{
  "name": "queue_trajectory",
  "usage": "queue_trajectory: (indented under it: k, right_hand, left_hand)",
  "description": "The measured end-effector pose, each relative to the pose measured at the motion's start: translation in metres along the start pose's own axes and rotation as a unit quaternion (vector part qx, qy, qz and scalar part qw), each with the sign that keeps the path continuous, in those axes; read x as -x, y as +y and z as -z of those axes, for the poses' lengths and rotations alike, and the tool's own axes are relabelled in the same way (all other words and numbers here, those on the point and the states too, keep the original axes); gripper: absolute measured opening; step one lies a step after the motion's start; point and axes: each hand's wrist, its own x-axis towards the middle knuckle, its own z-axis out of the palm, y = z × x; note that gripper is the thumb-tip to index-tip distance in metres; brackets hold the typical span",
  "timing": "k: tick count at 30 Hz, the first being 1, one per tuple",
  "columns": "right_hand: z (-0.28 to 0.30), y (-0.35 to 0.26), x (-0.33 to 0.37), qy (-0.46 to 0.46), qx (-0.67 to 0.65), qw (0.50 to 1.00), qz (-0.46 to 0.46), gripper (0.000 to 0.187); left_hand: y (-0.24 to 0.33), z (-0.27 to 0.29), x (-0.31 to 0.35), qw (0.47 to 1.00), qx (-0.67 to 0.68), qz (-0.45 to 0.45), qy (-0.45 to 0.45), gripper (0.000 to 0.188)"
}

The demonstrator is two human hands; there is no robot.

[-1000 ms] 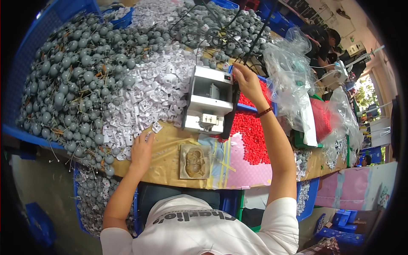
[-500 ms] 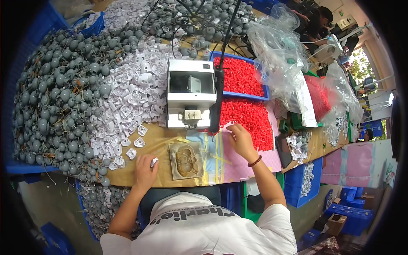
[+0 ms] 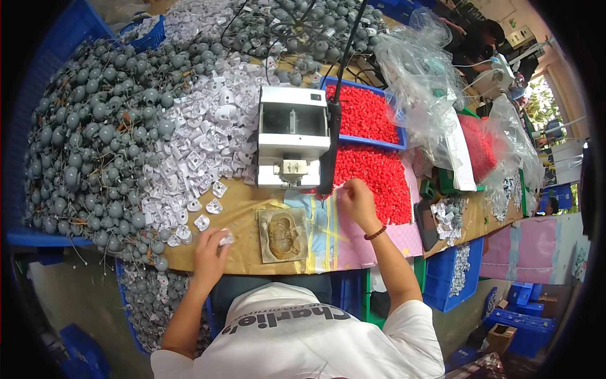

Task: Assembling small light components by connecting internal parts and securing them with an electric screwdriver.

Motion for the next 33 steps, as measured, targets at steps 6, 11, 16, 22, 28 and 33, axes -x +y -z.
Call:
queue_trajectory:
  k: [6, 11, 16, 22, 28, 33]
  right_hand:
    - [0.008, -0.064, 0.021, -0.046, -0.176, 0.982, 0.054, 0.016]
    - [-0.027, -0.117, 0.043, -0.108, -0.127, 0.960, 0.224, 0.017]
    - [-0.057, -0.111, 0.043, -0.100, -0.002, 0.920, 0.378, 0.020]
    - [-0.060, -0.109, 0.059, -0.090, 0.065, 0.919, 0.377, 0.024]
    - [-0.064, -0.113, 0.068, -0.083, 0.081, 0.933, 0.340, 0.020]
    - [-0.066, -0.113, 0.066, -0.092, 0.021, 0.947, 0.306, 0.024]
  left_hand:
    - [0.069, -0.041, -0.041, 0.986, 0.000, -0.149, -0.074, 0.034]
    - [0.083, -0.062, -0.050, 0.987, -0.070, -0.110, -0.091, 0.044]
    - [0.075, -0.060, -0.047, 0.993, 0.000, -0.074, -0.096, 0.056]
    - [0.043, -0.019, -0.084, 0.992, 0.049, -0.085, -0.080, 0.044]
    - [0.016, 0.046, -0.182, 0.978, -0.077, -0.138, 0.135, 0.024]
    - [-0.015, 0.097, -0.243, 0.943, -0.274, -0.071, 0.174, 0.030]
